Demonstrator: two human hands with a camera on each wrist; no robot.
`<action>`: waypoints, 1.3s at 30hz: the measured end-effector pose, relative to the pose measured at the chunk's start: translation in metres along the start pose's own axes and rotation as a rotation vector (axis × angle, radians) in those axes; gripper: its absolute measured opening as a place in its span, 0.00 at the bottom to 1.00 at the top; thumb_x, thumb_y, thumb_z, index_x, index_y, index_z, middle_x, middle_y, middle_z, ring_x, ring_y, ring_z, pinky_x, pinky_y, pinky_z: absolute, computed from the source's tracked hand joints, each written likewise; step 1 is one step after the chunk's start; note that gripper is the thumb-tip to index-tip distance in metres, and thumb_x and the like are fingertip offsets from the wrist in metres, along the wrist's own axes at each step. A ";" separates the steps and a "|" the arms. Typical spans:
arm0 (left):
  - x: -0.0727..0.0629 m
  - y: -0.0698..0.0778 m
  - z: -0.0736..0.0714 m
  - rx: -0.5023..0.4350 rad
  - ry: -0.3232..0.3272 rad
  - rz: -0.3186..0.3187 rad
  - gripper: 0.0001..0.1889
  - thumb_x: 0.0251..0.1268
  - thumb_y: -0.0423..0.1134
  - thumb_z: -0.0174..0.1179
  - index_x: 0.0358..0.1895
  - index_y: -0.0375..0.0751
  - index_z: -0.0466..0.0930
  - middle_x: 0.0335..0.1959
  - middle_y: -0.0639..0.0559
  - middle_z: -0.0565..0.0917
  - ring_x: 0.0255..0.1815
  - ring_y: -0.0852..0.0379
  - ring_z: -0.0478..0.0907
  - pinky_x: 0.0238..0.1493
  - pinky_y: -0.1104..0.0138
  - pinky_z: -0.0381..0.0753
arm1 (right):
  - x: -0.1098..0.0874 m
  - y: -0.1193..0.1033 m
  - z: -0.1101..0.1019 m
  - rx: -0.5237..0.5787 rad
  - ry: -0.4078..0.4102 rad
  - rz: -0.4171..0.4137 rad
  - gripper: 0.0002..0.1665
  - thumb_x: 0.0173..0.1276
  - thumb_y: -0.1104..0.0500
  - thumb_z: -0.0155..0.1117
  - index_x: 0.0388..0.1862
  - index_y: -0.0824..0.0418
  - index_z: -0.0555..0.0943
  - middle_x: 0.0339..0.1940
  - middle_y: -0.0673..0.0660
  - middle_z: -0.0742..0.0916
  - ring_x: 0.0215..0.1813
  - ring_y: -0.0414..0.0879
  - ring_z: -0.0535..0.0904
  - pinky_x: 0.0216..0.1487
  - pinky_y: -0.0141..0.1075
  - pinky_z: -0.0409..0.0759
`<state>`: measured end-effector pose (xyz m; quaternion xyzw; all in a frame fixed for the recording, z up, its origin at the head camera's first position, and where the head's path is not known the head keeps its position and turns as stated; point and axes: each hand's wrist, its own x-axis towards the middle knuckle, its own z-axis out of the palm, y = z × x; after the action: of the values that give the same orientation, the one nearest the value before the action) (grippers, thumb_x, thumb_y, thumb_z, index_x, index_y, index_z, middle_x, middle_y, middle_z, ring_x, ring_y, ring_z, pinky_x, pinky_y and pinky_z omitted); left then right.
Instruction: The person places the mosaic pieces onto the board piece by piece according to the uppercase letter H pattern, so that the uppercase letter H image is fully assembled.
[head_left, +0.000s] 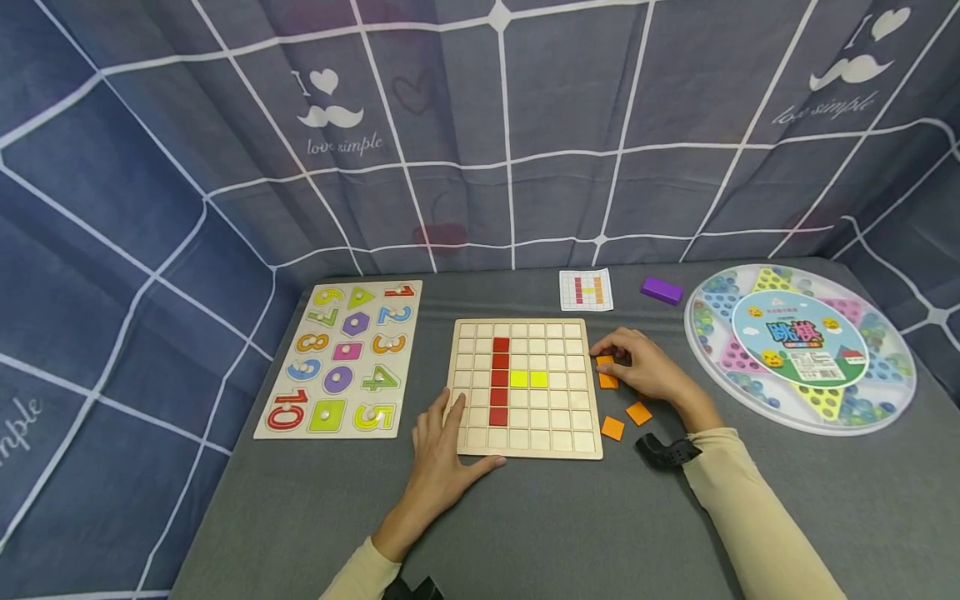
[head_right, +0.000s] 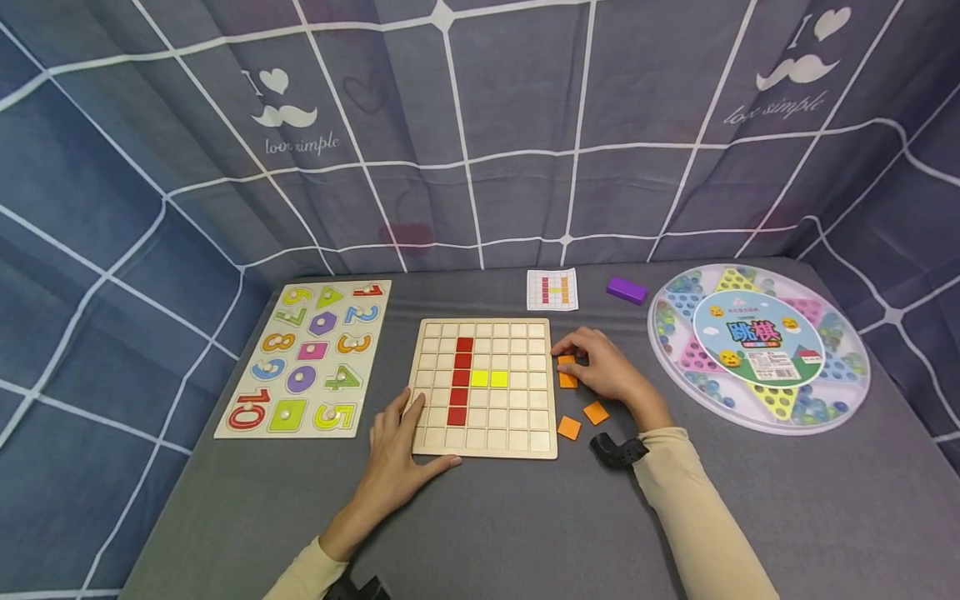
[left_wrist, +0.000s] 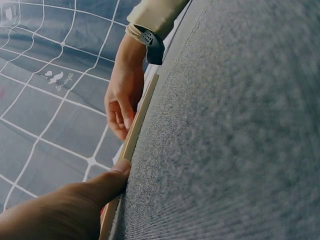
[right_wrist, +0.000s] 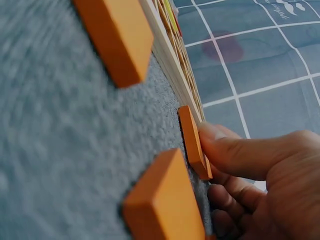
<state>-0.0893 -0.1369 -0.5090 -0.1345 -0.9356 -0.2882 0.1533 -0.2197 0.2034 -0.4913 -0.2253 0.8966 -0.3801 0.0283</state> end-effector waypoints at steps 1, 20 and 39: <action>0.000 0.000 0.000 0.000 0.002 0.002 0.56 0.36 0.58 0.79 0.70 0.32 0.65 0.70 0.30 0.62 0.54 0.42 0.63 0.47 0.54 0.58 | 0.000 0.000 0.000 0.006 0.004 0.002 0.11 0.66 0.62 0.68 0.47 0.57 0.84 0.41 0.55 0.82 0.40 0.47 0.69 0.45 0.39 0.66; 0.000 0.001 -0.001 -0.007 -0.006 -0.001 0.56 0.36 0.58 0.79 0.70 0.33 0.65 0.71 0.29 0.61 0.54 0.42 0.63 0.47 0.54 0.58 | -0.002 0.006 -0.005 -0.004 0.043 0.059 0.13 0.69 0.59 0.65 0.52 0.59 0.83 0.46 0.56 0.80 0.44 0.47 0.72 0.45 0.37 0.70; 0.000 0.002 -0.001 -0.012 -0.003 0.004 0.56 0.36 0.58 0.80 0.70 0.31 0.65 0.71 0.29 0.62 0.54 0.41 0.63 0.47 0.54 0.58 | -0.004 0.011 -0.008 0.015 0.019 0.038 0.15 0.67 0.64 0.66 0.53 0.57 0.83 0.46 0.55 0.80 0.45 0.46 0.71 0.47 0.34 0.69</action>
<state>-0.0886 -0.1362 -0.5075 -0.1377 -0.9339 -0.2932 0.1518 -0.2223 0.2169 -0.4936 -0.2044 0.8981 -0.3883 0.0286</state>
